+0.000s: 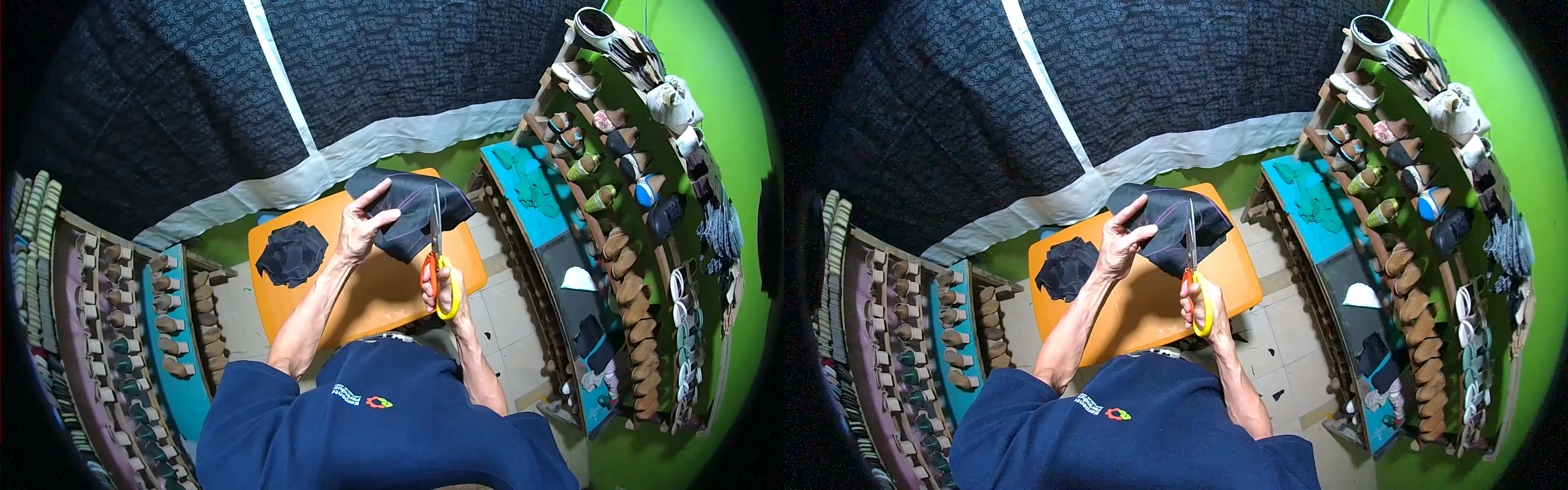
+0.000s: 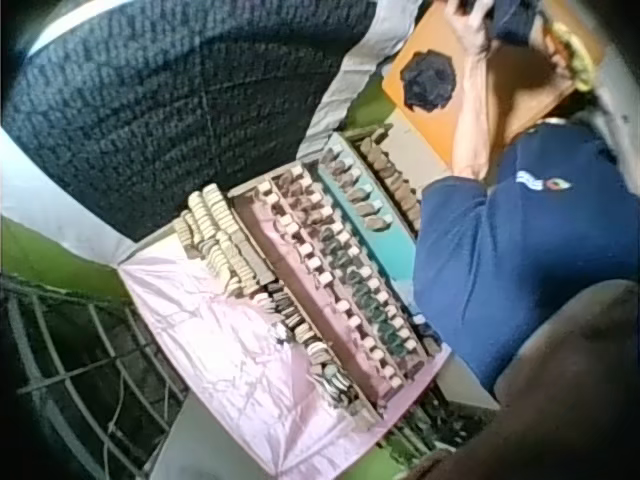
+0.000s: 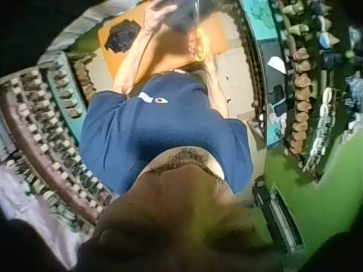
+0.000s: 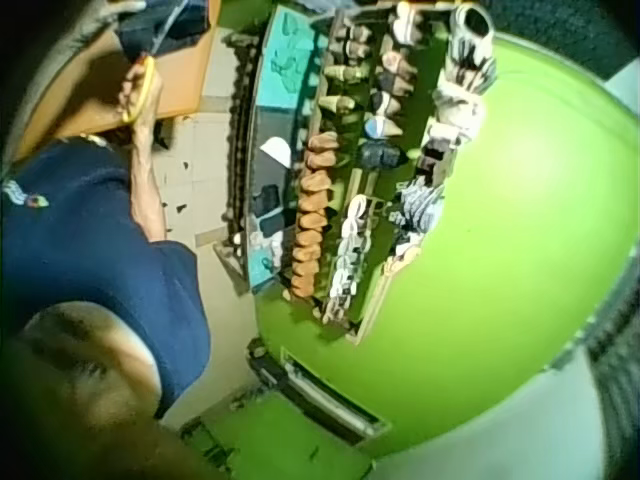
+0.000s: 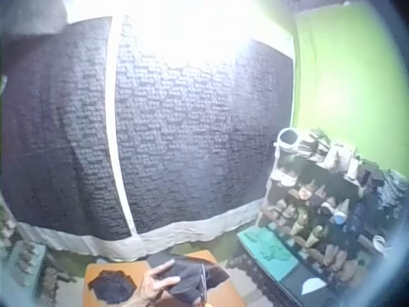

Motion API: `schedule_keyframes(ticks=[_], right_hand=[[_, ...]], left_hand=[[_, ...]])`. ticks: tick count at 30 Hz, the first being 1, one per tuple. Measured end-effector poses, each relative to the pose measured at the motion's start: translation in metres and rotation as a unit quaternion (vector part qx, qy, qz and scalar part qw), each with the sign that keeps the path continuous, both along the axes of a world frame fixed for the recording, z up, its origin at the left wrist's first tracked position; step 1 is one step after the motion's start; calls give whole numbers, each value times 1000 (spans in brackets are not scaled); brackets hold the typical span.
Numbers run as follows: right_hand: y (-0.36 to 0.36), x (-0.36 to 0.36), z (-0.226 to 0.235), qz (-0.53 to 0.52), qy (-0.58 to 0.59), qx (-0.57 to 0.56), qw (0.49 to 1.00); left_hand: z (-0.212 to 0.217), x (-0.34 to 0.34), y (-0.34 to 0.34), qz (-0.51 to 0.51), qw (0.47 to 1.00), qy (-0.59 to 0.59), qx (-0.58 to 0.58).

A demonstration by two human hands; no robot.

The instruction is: The person uses yellow-handled scissors to cut a stack of black fabric pieces on an orange table. They trim the edges of the fabric, following a pre-drawn outline, and separate the cut pieces from the main stack.

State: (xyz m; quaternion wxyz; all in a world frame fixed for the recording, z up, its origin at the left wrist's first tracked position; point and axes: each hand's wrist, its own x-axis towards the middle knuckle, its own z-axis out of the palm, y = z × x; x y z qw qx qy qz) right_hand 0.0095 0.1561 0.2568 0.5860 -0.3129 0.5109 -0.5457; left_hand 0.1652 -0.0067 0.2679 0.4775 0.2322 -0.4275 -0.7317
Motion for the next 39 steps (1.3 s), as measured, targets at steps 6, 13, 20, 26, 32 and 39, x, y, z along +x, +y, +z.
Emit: schedule_keyframes(ticks=[6,13,20,26,32,39], right_hand=[[2,-3,3,7,-43,-18,999],[1,-5,8,-22,10,19,1000],[5,-12,12,21,48,9,999],[1,-13,-10,59,-94,-59,992],[1,-15,-23,96,-101,-48,989],[-10,-1,-34,78,-156,-99,980]], left_hand=[[-2,0,-9,-10,1000,21,-21],[11,2,-20,-35,999,6,-38],[10,8,-30,-36,998,-18,-44],[27,1,-25,-41,995,-56,-78],[38,7,-38,-31,992,-70,-98],[48,7,-39,-118,974,-145,-131]])
